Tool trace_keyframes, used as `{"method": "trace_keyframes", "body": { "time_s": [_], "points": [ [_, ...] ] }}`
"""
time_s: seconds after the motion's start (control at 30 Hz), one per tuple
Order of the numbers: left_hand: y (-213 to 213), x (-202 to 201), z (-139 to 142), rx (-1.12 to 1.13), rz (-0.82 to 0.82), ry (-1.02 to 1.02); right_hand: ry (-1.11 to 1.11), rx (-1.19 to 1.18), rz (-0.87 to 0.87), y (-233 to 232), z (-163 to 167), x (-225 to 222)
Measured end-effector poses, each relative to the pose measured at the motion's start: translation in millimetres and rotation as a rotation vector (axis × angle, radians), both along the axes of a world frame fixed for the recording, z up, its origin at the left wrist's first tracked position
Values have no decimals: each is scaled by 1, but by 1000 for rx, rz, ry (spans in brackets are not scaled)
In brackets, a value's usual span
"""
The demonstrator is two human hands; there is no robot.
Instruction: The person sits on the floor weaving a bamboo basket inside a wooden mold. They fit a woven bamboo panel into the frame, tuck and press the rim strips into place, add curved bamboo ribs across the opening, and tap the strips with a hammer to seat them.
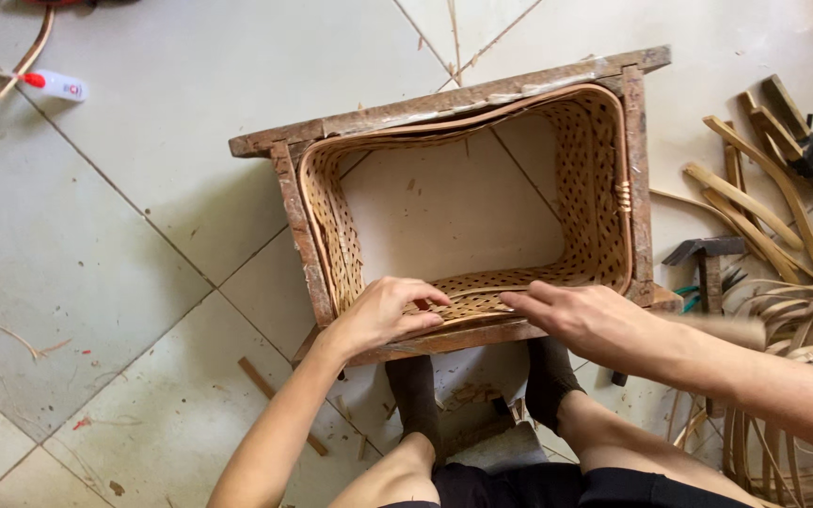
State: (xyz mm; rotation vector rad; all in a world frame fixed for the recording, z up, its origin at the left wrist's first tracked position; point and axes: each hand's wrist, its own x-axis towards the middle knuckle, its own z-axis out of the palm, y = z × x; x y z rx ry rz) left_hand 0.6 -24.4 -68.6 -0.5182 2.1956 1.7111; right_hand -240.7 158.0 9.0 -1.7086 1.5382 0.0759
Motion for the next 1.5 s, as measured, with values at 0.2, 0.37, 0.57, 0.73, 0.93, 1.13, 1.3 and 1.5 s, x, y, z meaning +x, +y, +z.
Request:
{"method": "trace_keyframes", "body": {
  "time_s": [0.2, 0.37, 0.57, 0.73, 0.93, 1.13, 1.3, 1.5],
  "points": [
    [-16, -6, -8, 68, -50, 54, 95, -267, 181, -26, -1, 21],
    [-15, -5, 0, 99, -12, -78, 139, -322, 239, -34, -3, 36],
    [-17, -9, 3, -91, -51, -8, 230, -362, 346, -37, -13, 50],
    [-24, -12, -9, -10, -37, -32, 376, -433, 503, -43, -17, 83],
    [-24, -10, -11, -20, 2, -18, 487, -534, 444, -22, -20, 105],
    [-23, -5, -7, -36, 47, 1, 701, -329, 406, -12, -27, 87],
    [-22, -6, -6, -22, 58, 63, 610, -369, 402, -9, -7, 64],
    [-17, -7, 5, -37, 81, -20, 513, -409, 446, -11, -21, 81]
  ]
}}
